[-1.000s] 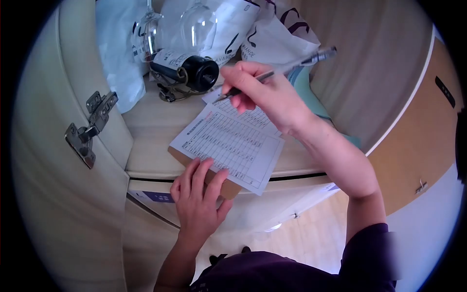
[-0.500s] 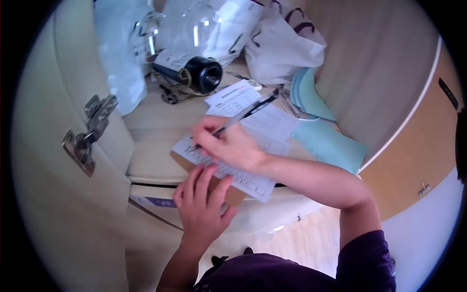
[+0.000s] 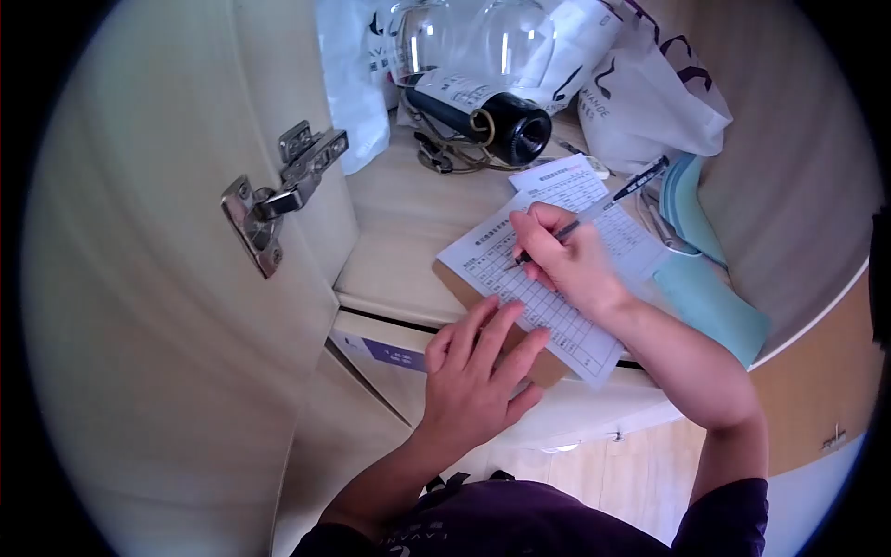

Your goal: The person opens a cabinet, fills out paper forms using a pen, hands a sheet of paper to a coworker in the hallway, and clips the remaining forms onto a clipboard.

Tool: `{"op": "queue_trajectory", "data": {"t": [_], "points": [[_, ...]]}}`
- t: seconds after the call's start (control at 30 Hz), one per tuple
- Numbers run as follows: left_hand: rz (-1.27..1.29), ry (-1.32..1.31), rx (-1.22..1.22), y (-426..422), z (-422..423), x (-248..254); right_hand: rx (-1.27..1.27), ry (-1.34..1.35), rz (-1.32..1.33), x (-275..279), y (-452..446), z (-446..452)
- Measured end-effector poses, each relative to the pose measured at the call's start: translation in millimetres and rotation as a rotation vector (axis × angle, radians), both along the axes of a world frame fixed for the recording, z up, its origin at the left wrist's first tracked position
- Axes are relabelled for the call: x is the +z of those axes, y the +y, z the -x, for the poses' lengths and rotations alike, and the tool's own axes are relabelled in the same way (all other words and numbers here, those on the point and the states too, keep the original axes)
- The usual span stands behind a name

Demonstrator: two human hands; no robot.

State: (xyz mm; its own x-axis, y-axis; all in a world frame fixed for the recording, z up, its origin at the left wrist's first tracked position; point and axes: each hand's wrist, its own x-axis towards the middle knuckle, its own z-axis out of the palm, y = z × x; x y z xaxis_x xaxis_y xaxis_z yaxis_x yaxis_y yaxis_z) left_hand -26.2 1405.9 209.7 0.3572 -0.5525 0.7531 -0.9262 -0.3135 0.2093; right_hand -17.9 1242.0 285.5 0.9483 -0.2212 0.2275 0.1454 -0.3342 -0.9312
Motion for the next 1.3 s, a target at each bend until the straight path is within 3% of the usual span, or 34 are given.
{"op": "queue_trajectory", "data": {"t": [0.27, 0.97, 1.3], "points": [[0.005, 0.001, 0.004, -1.4, -0.8, -0.6, 0.085, -0.02, 0.051, -1.9, -0.8, 0.8], [-0.008, 0.024, -0.005, -0.4, -0.2, -1.0, 0.019, -0.019, 0.124, -4.4, -1.4, -0.2], [-0.006, 0.032, -0.006, -0.7, -0.2, -0.9, 0.03, -0.003, 0.048, -2.9, -1.7, 1.6]]}}
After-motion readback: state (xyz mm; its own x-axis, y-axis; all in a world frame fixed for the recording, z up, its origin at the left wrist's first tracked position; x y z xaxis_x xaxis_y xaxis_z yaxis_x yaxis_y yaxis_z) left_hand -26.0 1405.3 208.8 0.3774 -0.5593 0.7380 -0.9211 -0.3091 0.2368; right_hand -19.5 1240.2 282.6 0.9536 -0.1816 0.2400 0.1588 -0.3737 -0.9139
